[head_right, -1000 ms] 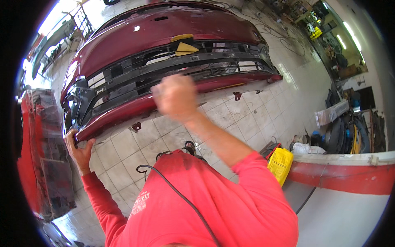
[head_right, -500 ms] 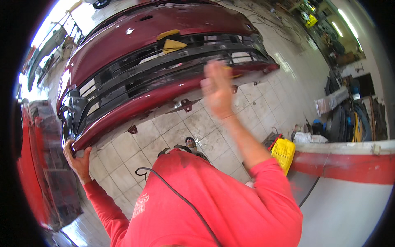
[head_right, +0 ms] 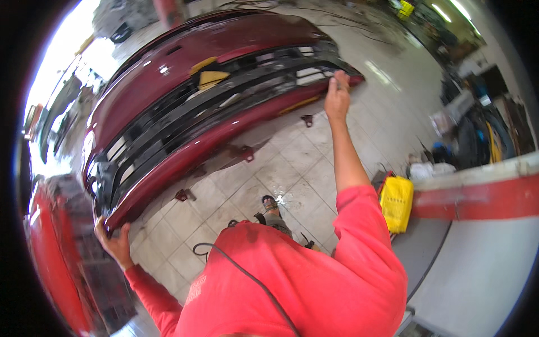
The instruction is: The person sands a maroon car bumper using a sanding block, focusing on the front grille area and side edges. The person repeatedly dips the sanding block into a bucket of water and continues sanding different sections of the bumper.
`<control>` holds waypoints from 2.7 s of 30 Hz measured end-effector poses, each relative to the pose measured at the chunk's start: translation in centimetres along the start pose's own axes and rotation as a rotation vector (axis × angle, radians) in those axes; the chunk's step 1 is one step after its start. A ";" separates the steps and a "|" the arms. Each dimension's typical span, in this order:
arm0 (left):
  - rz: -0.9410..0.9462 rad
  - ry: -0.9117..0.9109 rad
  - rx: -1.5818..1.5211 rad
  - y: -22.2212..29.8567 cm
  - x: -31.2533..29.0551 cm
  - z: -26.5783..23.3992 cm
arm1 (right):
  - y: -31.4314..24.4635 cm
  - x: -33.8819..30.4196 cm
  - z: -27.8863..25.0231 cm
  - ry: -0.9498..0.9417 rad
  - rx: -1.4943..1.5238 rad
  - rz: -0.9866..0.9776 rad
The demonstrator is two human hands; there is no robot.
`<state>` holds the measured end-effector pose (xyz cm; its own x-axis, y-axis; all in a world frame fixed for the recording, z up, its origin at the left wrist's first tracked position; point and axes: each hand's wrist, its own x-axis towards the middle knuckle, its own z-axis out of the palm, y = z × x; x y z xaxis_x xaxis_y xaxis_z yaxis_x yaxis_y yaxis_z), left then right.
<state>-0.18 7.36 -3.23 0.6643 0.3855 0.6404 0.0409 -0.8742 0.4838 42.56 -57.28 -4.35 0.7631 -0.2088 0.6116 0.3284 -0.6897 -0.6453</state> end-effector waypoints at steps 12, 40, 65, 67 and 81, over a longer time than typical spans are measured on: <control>-0.009 -0.014 0.099 1.9 0.6 -1.2 | -18.7 -13.7 4.4 -0.291 0.230 -0.591; 0.082 0.012 0.197 3.1 2.3 -0.3 | -26.7 -16.7 9.0 -0.086 0.045 -0.537; 0.134 0.008 0.058 0.6 1.7 -0.8 | -24.2 -19.4 6.7 -0.154 0.115 -0.598; 0.124 -0.016 0.070 1.3 1.8 -0.6 | -15.4 -12.5 4.5 -0.059 0.048 -0.351; 0.129 0.044 0.127 -0.6 0.6 0.2 | -7.1 -7.4 3.7 0.009 0.161 -0.190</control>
<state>0.34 8.02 -3.21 0.6366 0.2784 0.7192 0.0533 -0.9462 0.3191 36.64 -48.26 -6.01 0.6742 -0.0930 0.7326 0.5505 -0.5980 -0.5825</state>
